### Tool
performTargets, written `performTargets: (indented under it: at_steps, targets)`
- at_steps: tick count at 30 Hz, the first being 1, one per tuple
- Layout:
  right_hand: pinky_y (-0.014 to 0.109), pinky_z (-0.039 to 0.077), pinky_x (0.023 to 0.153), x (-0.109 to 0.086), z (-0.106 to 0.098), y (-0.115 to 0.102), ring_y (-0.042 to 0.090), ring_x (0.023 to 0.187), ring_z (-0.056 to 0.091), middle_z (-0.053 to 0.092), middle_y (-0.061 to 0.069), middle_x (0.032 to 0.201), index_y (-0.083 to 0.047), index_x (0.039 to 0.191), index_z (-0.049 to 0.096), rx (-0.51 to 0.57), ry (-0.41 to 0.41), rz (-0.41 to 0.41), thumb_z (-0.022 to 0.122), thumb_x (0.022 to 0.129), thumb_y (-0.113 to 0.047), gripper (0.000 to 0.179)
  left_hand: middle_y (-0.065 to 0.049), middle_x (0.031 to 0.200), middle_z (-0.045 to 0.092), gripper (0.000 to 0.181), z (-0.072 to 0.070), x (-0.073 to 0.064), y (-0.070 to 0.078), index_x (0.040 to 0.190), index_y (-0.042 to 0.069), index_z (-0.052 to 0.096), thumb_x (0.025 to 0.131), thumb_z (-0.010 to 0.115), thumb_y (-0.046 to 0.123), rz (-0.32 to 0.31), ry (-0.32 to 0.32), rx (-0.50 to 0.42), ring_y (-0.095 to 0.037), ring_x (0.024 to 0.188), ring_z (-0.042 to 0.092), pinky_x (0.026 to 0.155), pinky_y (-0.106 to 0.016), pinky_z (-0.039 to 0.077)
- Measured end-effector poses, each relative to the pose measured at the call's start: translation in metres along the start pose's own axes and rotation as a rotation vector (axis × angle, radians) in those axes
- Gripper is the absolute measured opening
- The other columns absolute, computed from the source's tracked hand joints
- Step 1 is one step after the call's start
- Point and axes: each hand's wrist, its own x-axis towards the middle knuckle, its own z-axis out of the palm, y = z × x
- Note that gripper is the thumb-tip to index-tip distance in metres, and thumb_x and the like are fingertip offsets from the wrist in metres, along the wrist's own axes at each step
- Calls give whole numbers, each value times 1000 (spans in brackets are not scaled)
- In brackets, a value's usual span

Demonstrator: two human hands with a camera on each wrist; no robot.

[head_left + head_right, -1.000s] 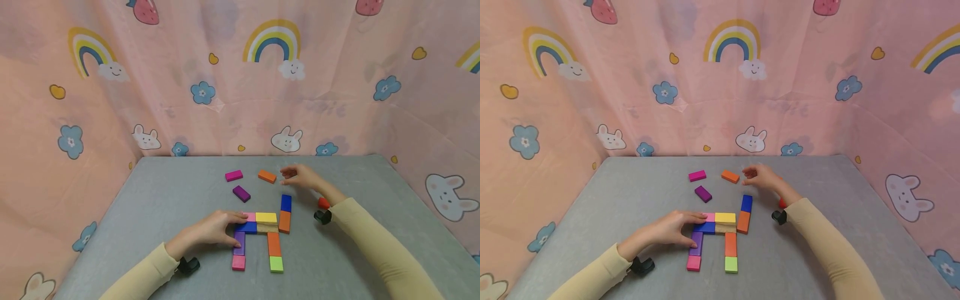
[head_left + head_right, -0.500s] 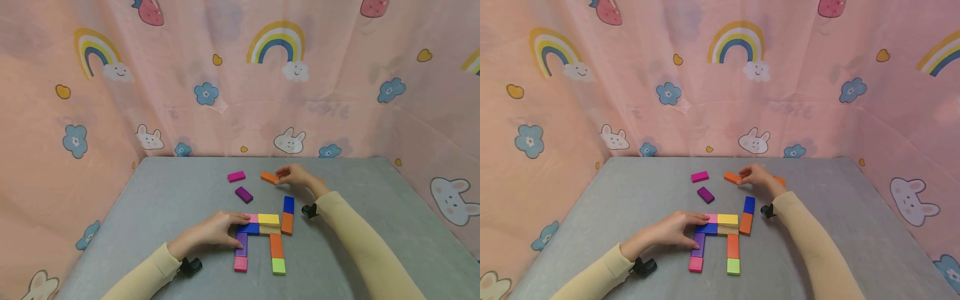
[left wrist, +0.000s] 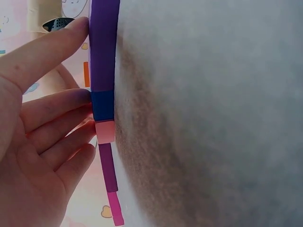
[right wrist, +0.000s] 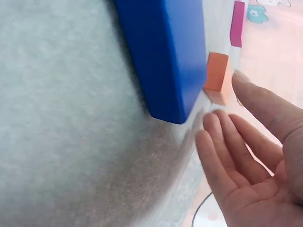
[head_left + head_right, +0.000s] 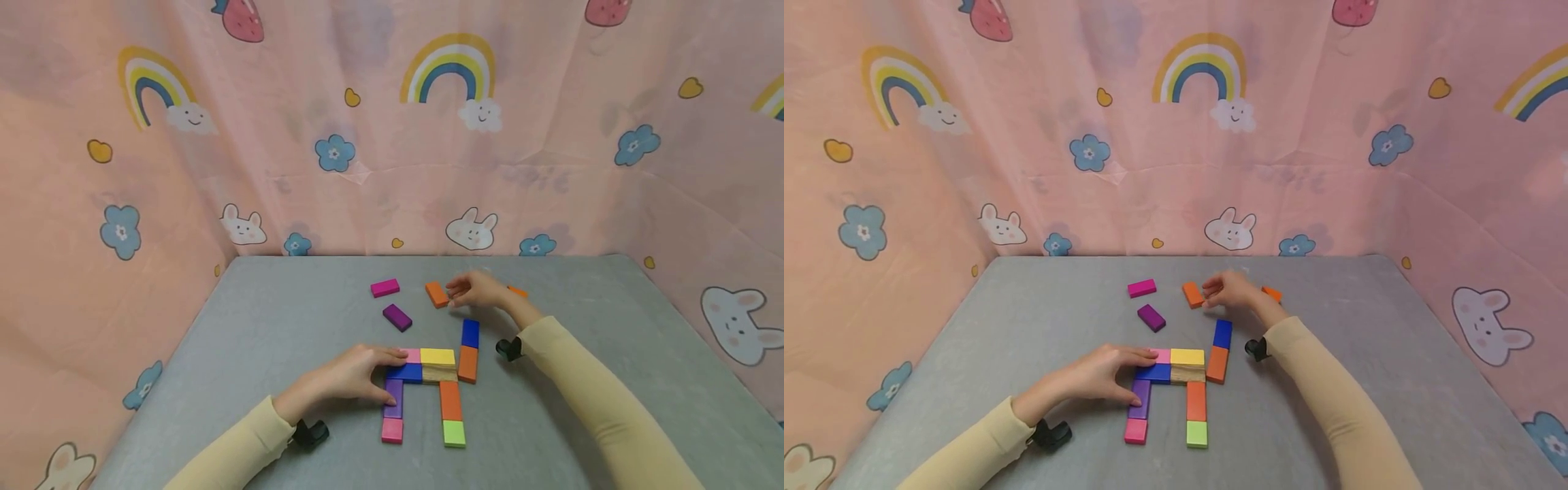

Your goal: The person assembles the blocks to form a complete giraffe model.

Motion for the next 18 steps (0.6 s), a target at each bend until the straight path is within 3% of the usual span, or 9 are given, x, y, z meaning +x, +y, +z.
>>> performTargets:
  at_steps: [7, 18]
  targets:
    - [51, 37, 106, 12, -3, -3, 36, 127, 48, 52, 19, 136, 1, 136, 48, -46, 18, -36, 76, 80, -17, 65, 3, 140, 52, 65, 0, 0, -1, 134, 14, 56, 78, 75, 43, 21, 1, 10, -14, 130, 48, 105, -34, 42]
    - [52, 35, 107, 23, 9, -2, 38, 127, 46, 52, 19, 136, 0, 135, 49, -97, -8, -58, 77, 78, -13, 65, 3, 140, 52, 65, 0, -1, 1, 133, 15, 57, 77, 77, 42, -3, 6, 6, -13, 130, 47, 106, -32, 41]
